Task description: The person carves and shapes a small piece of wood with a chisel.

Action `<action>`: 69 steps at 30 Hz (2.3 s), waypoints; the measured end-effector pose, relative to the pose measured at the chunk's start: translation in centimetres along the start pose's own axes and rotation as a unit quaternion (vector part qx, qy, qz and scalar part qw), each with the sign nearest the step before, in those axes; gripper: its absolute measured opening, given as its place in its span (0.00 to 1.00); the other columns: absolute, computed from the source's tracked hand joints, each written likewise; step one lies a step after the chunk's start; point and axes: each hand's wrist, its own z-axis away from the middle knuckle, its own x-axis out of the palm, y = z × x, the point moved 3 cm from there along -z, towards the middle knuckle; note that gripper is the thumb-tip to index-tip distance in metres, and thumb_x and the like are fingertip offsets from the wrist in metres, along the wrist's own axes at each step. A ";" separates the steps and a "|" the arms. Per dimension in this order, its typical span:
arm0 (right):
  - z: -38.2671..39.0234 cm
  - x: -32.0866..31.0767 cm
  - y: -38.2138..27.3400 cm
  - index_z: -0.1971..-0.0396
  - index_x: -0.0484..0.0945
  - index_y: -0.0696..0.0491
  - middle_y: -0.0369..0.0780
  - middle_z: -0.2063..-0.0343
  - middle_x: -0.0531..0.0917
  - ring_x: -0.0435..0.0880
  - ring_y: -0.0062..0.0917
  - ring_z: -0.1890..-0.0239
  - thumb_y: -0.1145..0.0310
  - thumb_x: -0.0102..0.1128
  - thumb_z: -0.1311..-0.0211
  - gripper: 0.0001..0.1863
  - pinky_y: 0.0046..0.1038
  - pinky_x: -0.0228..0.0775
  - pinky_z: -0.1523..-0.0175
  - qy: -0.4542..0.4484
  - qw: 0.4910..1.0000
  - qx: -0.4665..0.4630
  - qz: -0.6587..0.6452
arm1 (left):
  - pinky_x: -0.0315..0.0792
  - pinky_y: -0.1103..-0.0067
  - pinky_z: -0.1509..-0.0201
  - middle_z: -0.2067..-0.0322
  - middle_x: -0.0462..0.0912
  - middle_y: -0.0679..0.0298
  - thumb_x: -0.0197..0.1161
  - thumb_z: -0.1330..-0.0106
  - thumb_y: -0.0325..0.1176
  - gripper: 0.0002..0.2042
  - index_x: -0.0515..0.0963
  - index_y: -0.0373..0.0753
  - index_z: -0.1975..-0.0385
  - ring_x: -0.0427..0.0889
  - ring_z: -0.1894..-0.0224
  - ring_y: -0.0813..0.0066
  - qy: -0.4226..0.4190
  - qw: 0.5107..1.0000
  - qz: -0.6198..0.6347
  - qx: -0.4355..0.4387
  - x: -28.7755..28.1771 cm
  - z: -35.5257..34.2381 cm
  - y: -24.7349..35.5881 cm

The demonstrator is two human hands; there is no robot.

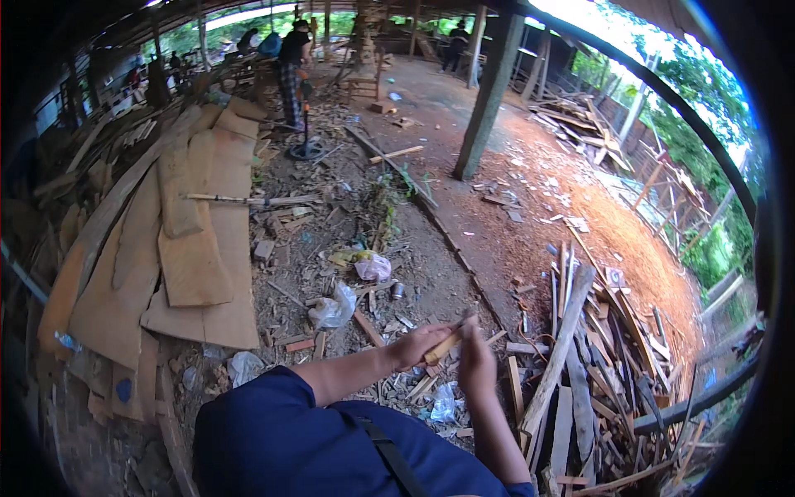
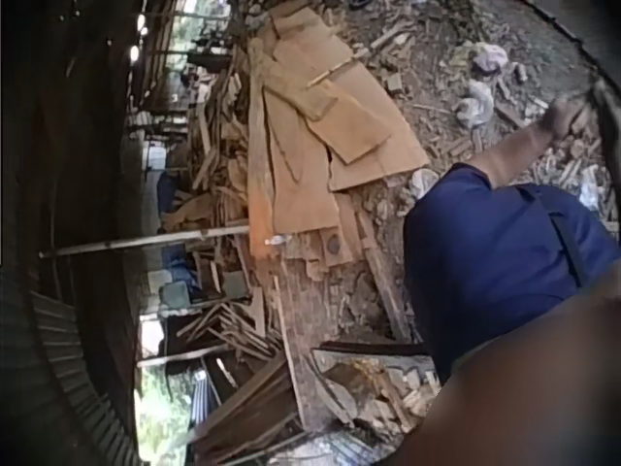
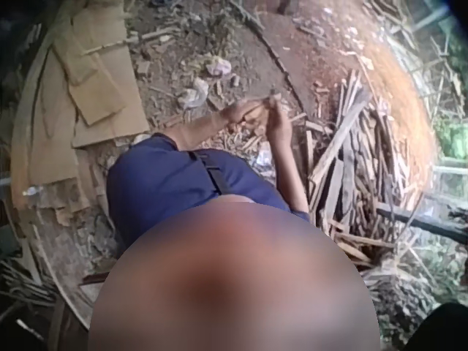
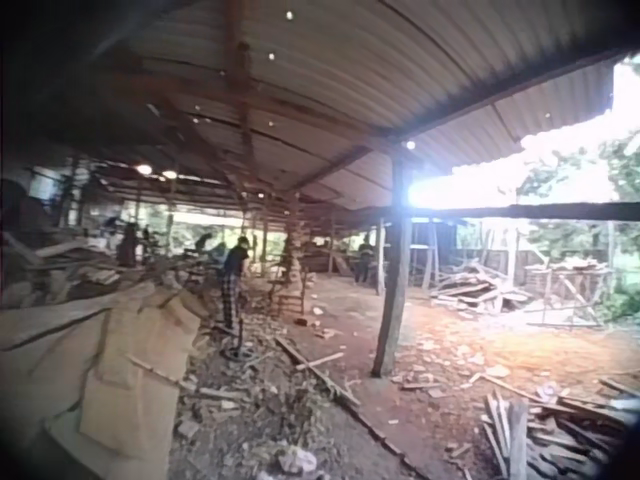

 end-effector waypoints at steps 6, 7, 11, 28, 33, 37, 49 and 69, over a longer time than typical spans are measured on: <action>0.7 1.2 -3.0 0.49 0.68 0.49 0.51 0.62 0.77 0.78 0.40 0.61 0.65 0.44 0.37 0.17 0.34 0.70 0.60 -0.011 0.996 -0.050 0.076 | 0.74 0.82 0.69 0.66 0.74 0.62 0.40 0.32 0.36 0.20 0.58 0.34 0.44 0.76 0.68 0.79 0.092 0.992 0.083 0.003 0.4 0.3 0.5; 0.4 1.4 -2.9 0.49 0.68 0.49 0.51 0.62 0.77 0.78 0.40 0.61 0.65 0.44 0.37 0.17 0.34 0.70 0.60 -0.017 0.996 -0.054 0.072 | 0.74 0.82 0.69 0.66 0.74 0.62 0.40 0.32 0.36 0.20 0.58 0.34 0.44 0.76 0.68 0.79 0.098 0.992 0.083 0.008 0.0 0.8 0.8; -3.9 0.0 0.4 0.50 0.67 0.59 0.50 0.55 0.75 0.74 0.36 0.52 0.68 0.41 0.36 0.17 0.28 0.65 0.51 0.060 0.998 0.004 -0.009 | 0.73 0.83 0.69 0.63 0.73 0.62 0.40 0.32 0.37 0.21 0.56 0.35 0.42 0.75 0.64 0.81 0.022 0.999 -0.031 0.017 -0.2 0.9 1.4; -1.2 1.7 -2.6 0.44 0.62 0.42 0.46 0.67 0.76 0.78 0.41 0.67 0.70 0.51 0.45 0.26 0.35 0.71 0.65 -0.008 0.989 -0.074 0.125 | 0.69 0.87 0.76 0.71 0.72 0.66 0.40 0.35 0.36 0.22 0.56 0.38 0.41 0.72 0.75 0.86 0.116 0.993 0.015 0.019 1.0 1.6 4.3; -2.9 1.0 0.0 0.45 0.63 0.41 0.46 0.69 0.75 0.78 0.41 0.70 0.67 0.50 0.43 0.23 0.36 0.70 0.68 0.021 0.981 0.060 0.183 | 0.69 0.87 0.78 0.62 0.73 0.61 0.41 0.35 0.36 0.23 0.54 0.33 0.41 0.73 0.78 0.83 -0.005 0.994 0.099 0.051 -0.7 1.2 2.7; -3.0 -1.4 -0.8 0.45 0.63 0.40 0.48 0.70 0.76 0.77 0.43 0.69 0.65 0.45 0.39 0.21 0.37 0.70 0.65 0.113 0.988 -0.034 0.096 | 0.67 0.88 0.80 0.68 0.73 0.63 0.41 0.35 0.37 0.23 0.55 0.34 0.42 0.72 0.79 0.84 0.045 0.995 0.068 0.050 -0.2 1.2 2.9; -0.2 1.7 -5.4 0.46 0.66 0.38 0.41 0.70 0.76 0.79 0.35 0.74 0.66 0.55 0.48 0.25 0.32 0.71 0.72 -0.043 0.980 -0.112 0.160 | 0.72 0.77 0.54 0.56 0.71 0.60 0.36 0.33 0.51 0.24 0.62 0.38 0.48 0.75 0.55 0.73 0.009 0.976 0.201 -0.083 0.2 1.1 0.2; -1.2 1.4 -4.9 0.51 0.71 0.40 0.44 0.71 0.78 0.79 0.39 0.71 0.72 0.51 0.45 0.21 0.34 0.71 0.70 -0.044 0.981 -0.100 0.159 | 0.53 0.85 0.87 0.92 0.59 0.72 0.40 0.33 0.46 0.12 0.66 0.46 0.65 0.57 0.92 0.85 -0.012 0.966 0.258 -0.029 0.2 1.7 0.5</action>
